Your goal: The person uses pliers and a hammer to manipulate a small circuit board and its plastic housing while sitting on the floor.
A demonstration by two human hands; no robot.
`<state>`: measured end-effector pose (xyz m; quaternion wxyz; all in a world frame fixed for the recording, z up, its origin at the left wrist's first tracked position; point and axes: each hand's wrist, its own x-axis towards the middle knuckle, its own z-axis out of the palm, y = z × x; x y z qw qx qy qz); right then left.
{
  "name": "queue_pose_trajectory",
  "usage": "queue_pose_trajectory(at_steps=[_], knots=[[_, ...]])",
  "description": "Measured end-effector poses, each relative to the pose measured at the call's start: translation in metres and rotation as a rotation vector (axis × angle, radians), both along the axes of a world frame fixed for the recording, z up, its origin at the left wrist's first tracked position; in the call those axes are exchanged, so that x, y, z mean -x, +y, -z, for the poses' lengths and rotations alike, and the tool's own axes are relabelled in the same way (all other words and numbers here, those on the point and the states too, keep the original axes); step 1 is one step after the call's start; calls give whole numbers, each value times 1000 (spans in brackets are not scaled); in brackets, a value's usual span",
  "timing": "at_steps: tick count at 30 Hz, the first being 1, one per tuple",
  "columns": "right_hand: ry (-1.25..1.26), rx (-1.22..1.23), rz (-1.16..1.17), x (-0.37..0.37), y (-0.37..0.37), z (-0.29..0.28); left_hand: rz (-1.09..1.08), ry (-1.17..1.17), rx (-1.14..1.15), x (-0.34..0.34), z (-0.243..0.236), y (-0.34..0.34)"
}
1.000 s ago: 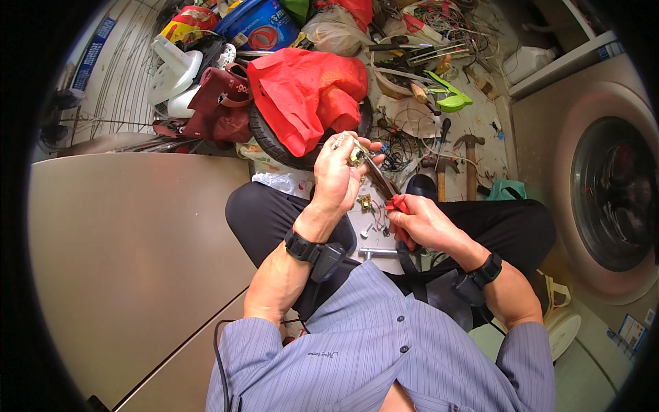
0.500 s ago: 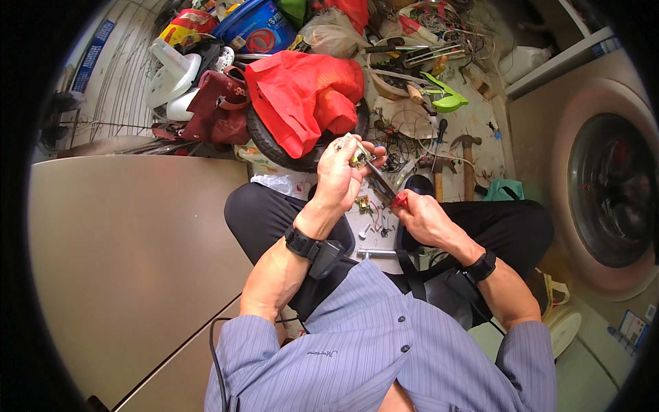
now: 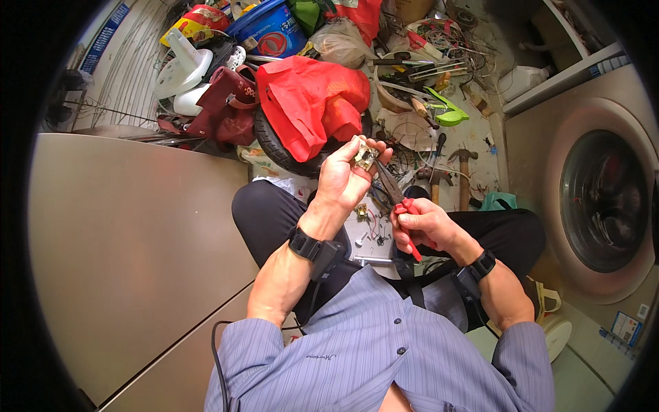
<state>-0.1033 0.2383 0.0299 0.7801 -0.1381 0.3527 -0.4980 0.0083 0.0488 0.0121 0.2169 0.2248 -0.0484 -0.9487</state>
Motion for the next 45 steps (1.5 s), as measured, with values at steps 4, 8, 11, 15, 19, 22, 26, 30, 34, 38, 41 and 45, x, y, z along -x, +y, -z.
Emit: queue_pose_trajectory(at_steps=[4, 8, 11, 15, 19, 22, 26, 30, 34, 38, 41, 45], knots=[[-26, -4, -30, 4, -4, -6, -22, -45, 74, -6, -6, 0], [434, 32, -99, 1, -13, -5, -52, -52, 183, -11, -3, -4], [569, 20, -98, -1, -13, 0, -86, -62, 253, -8, -8, 0], [218, -4, -40, -1, -10, 11, -85, -56, 364, -6, -15, 0], [111, 62, -4, -6, -6, 17, -32, -12, 433, -2, -20, 2], [26, 59, 15, -7, -4, 12, -24, -27, 425, -1, -19, 2], [185, -9, -9, -8, -6, 0, 41, -88, 349, -6, -11, -6], [1123, 177, 16, -8, -8, 11, 107, -132, 228, -10, -6, -10], [1753, 465, 89, 8, -9, 28, 148, -158, 207, -9, -4, -8], [1915, 575, 137, 10, -10, 39, 148, -193, 170, -11, 2, -10], [1954, 614, 149, 11, -12, 38, 147, -160, 177, -15, -1, -11], [1971, 594, 102, 9, -12, 36, 185, -173, 231, -19, 1, -14]])
